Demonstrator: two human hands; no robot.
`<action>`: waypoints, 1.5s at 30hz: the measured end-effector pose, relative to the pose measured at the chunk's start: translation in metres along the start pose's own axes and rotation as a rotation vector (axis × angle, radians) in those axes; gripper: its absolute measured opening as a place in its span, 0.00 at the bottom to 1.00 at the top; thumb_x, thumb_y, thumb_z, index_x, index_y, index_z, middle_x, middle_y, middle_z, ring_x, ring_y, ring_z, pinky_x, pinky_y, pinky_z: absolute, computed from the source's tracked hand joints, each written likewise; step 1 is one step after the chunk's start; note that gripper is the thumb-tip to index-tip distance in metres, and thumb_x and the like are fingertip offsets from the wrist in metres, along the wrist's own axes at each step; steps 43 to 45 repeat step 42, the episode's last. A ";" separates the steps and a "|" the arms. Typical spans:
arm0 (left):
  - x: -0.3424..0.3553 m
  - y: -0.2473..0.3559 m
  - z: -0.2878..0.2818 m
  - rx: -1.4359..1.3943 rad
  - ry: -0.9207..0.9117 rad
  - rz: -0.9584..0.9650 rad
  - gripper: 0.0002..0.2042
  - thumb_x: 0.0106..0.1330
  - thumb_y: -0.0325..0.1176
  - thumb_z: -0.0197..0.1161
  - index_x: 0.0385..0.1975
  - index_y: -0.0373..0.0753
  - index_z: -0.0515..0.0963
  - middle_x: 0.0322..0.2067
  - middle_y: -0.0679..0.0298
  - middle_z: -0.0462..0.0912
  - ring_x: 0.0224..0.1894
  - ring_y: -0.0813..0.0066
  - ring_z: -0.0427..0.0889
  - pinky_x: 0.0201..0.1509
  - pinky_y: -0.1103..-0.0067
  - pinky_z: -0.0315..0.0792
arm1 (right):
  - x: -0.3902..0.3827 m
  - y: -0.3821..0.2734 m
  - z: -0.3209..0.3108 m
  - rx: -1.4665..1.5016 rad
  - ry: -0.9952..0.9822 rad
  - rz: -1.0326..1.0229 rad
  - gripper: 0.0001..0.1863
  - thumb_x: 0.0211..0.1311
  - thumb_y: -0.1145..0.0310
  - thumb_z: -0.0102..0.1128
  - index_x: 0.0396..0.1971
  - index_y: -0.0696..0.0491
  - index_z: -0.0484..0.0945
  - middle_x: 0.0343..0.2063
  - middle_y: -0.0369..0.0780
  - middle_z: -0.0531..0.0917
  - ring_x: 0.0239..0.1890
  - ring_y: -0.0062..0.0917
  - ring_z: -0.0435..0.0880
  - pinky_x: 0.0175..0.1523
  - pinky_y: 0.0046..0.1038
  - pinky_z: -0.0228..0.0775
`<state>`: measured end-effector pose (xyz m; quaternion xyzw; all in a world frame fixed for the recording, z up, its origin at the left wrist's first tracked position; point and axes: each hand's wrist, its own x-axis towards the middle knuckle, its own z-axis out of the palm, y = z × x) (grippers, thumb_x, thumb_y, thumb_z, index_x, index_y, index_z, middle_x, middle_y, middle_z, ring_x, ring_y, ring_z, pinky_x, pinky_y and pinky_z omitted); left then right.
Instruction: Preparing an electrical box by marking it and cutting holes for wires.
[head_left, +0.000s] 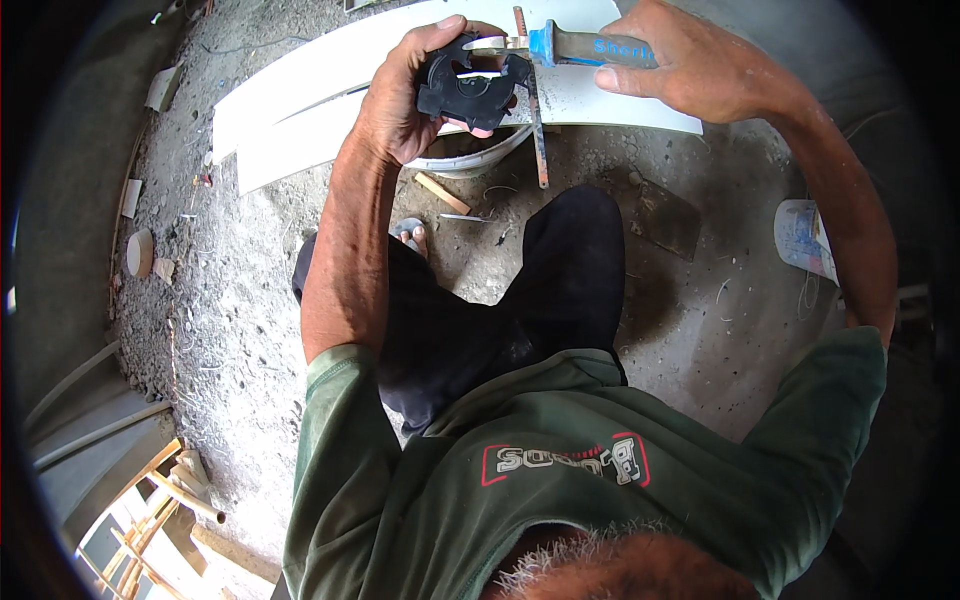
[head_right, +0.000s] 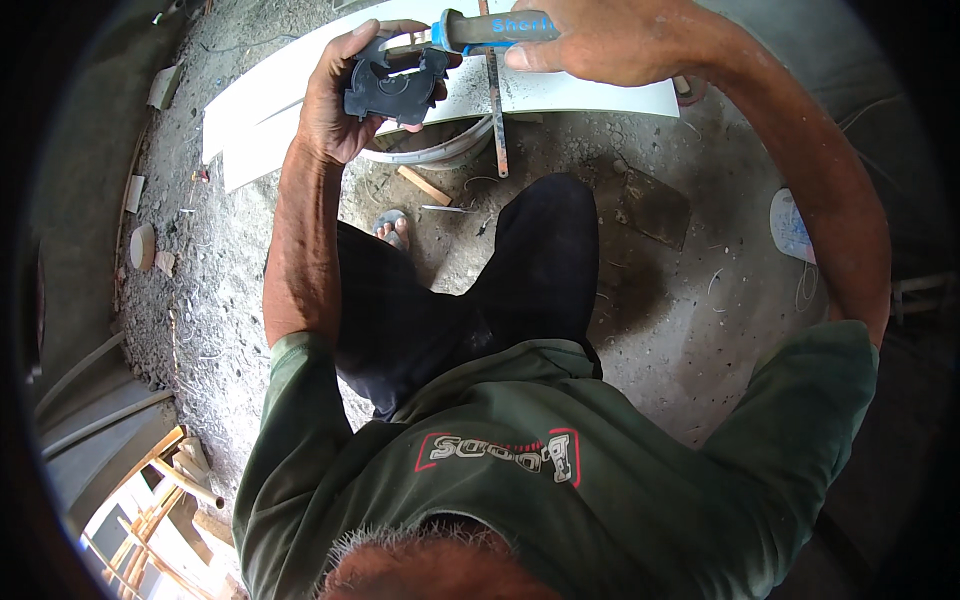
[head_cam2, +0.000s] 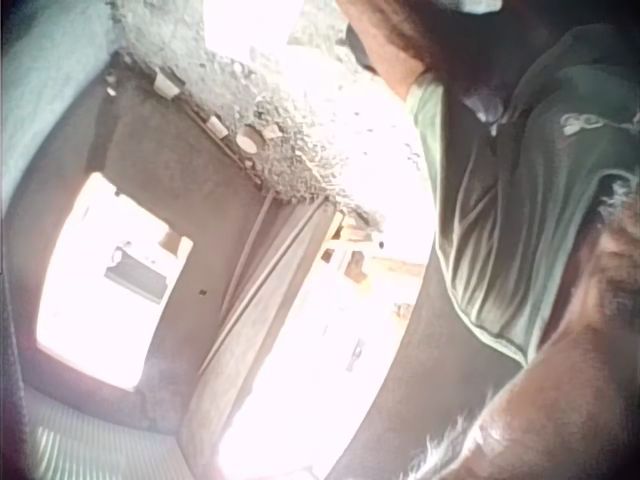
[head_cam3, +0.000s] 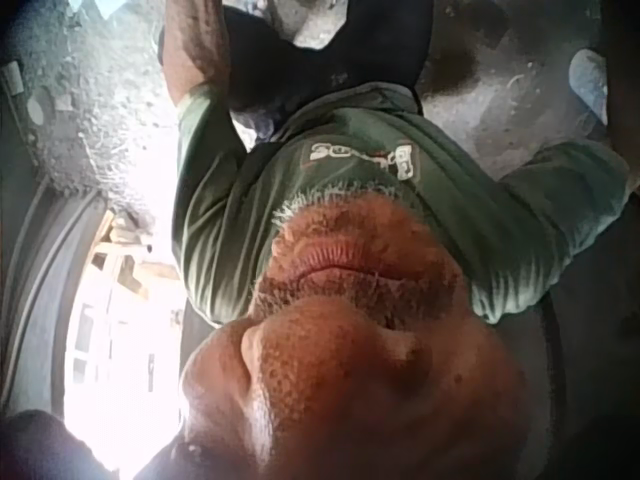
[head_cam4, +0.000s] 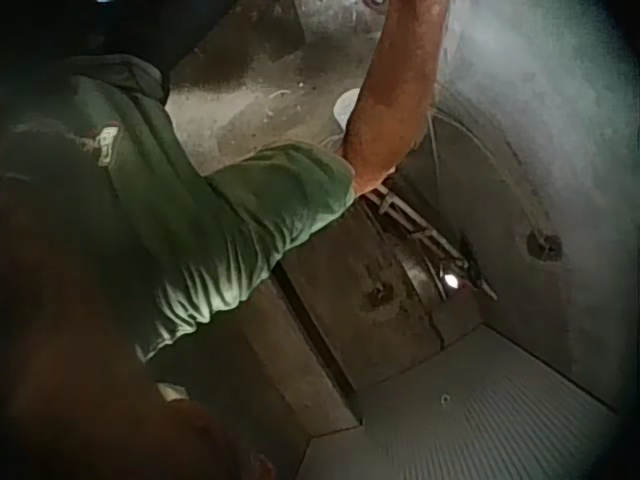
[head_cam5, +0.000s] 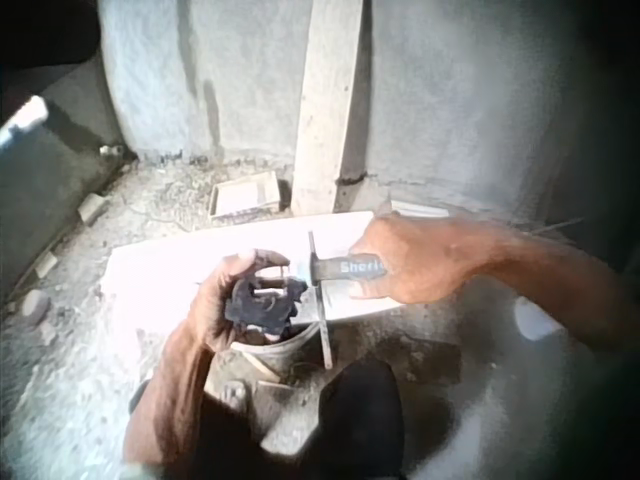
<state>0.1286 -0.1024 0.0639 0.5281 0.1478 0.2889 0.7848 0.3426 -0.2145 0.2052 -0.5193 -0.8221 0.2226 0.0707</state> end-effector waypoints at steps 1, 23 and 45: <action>0.000 0.000 0.000 0.042 -0.002 0.004 0.33 0.63 0.57 0.55 0.55 0.31 0.72 0.41 0.38 0.81 0.35 0.57 0.88 0.29 0.72 0.87 | 0.000 0.003 0.000 0.001 -0.001 0.000 0.18 0.62 0.65 0.60 0.45 0.64 0.77 0.40 0.54 0.83 0.41 0.38 0.82 0.50 0.36 0.72; -0.002 -0.001 -0.003 -0.495 0.152 0.273 0.34 0.68 0.63 0.45 0.54 0.34 0.71 0.50 0.36 0.75 0.47 0.47 0.82 0.41 0.56 0.85 | -0.045 -0.014 0.104 0.628 0.243 0.322 0.19 0.63 0.57 0.60 0.27 0.60 0.74 0.17 0.36 0.69 0.24 0.20 0.66 0.33 0.31 0.63; -0.012 -0.005 0.030 -0.068 0.087 0.017 0.39 0.64 0.64 0.51 0.56 0.29 0.68 0.54 0.38 0.71 0.47 0.52 0.83 0.36 0.61 0.86 | -0.065 -0.030 0.025 -0.565 0.282 0.137 0.14 0.57 0.70 0.65 0.42 0.57 0.77 0.55 0.45 0.72 0.60 0.38 0.70 0.62 0.42 0.61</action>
